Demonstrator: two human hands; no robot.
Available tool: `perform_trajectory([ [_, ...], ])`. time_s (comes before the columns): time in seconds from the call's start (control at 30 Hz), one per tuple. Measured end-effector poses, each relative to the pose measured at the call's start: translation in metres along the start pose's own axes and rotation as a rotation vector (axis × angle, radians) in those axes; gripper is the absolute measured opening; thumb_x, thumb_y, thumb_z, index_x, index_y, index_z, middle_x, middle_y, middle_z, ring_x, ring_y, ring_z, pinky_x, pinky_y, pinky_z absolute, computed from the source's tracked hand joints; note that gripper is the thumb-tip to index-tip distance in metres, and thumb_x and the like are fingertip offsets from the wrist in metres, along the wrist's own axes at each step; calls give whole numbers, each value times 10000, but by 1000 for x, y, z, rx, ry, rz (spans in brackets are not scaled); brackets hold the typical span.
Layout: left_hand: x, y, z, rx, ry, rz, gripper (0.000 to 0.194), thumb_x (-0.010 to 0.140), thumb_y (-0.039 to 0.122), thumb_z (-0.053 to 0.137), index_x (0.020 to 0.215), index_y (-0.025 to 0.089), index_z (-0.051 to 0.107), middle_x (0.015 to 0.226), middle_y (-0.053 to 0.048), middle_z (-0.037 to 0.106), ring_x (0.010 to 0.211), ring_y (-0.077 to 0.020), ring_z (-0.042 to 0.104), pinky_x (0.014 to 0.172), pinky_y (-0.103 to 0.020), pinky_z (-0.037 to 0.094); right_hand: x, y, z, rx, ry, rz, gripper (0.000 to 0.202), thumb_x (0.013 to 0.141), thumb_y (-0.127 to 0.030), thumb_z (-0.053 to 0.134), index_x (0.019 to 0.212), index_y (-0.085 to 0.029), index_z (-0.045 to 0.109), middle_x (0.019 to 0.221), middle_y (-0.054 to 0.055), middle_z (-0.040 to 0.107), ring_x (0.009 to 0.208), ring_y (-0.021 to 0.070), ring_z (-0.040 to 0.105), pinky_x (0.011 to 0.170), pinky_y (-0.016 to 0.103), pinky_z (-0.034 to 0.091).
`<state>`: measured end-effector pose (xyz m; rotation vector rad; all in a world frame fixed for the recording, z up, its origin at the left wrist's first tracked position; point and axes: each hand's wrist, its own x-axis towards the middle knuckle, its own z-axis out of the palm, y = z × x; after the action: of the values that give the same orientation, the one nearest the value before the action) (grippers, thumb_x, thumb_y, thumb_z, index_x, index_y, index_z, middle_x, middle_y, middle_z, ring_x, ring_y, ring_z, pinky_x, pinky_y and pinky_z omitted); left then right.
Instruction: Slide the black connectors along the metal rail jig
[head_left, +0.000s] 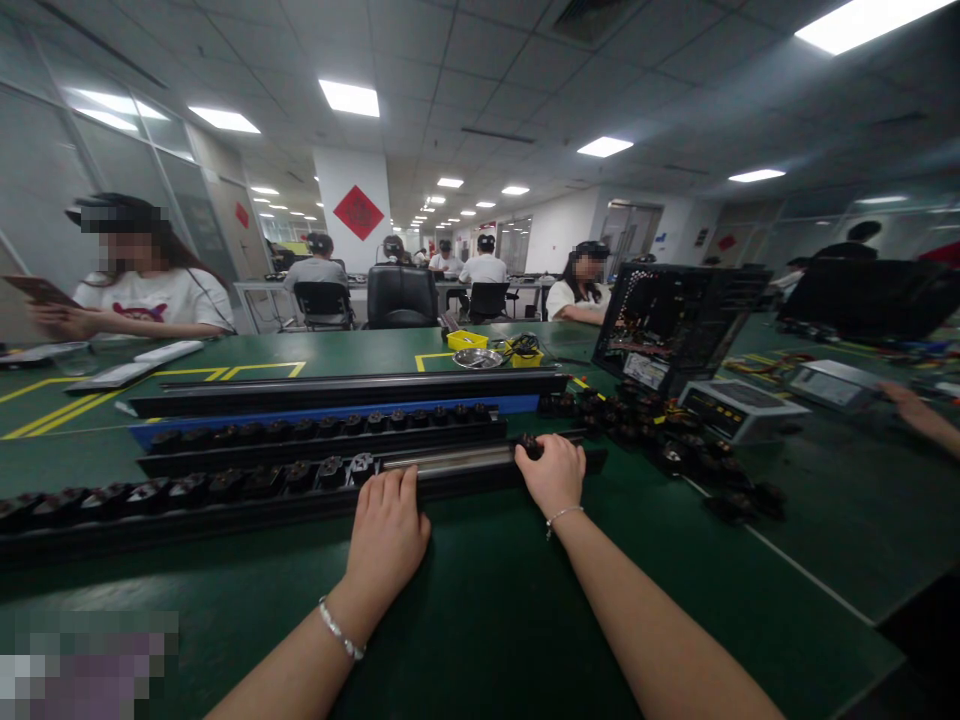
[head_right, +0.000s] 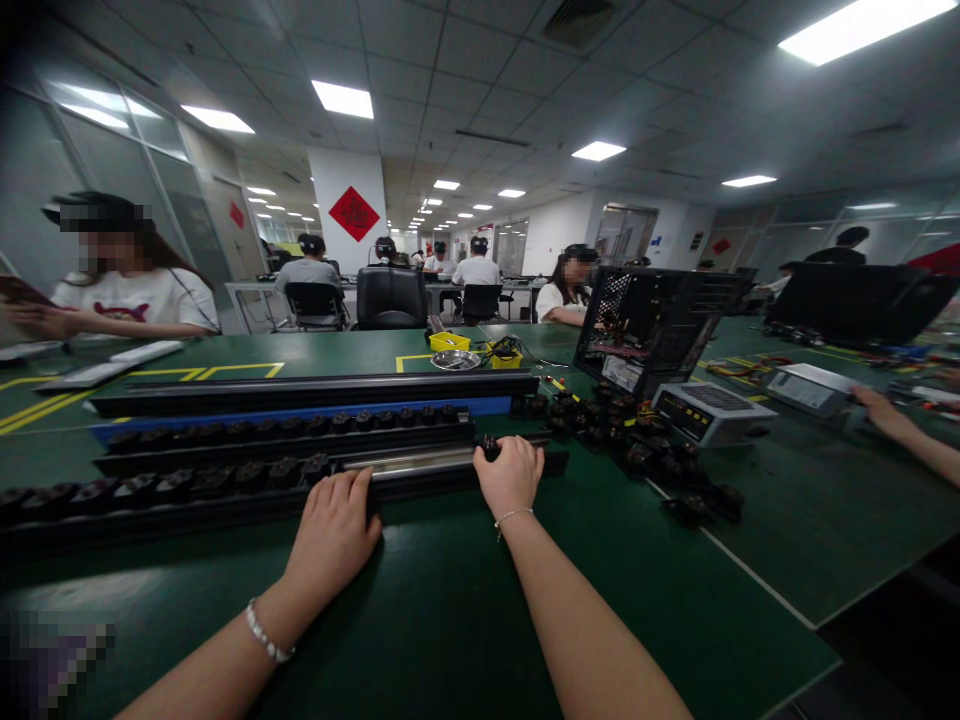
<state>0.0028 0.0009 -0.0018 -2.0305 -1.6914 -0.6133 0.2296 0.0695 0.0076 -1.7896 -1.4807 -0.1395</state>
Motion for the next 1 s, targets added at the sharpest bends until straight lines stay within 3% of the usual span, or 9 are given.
perform_trajectory([
  [1.0, 1, 1, -1, -24, -10, -10, 481, 757, 194, 478, 1226, 90, 498, 1115, -145, 578, 1081, -263, 480, 994, -430, 350, 0, -2, -4, -20, -32, 47, 216, 734, -392, 534, 778, -185, 578, 880, 85, 651, 971, 249, 541, 1037, 464, 185],
])
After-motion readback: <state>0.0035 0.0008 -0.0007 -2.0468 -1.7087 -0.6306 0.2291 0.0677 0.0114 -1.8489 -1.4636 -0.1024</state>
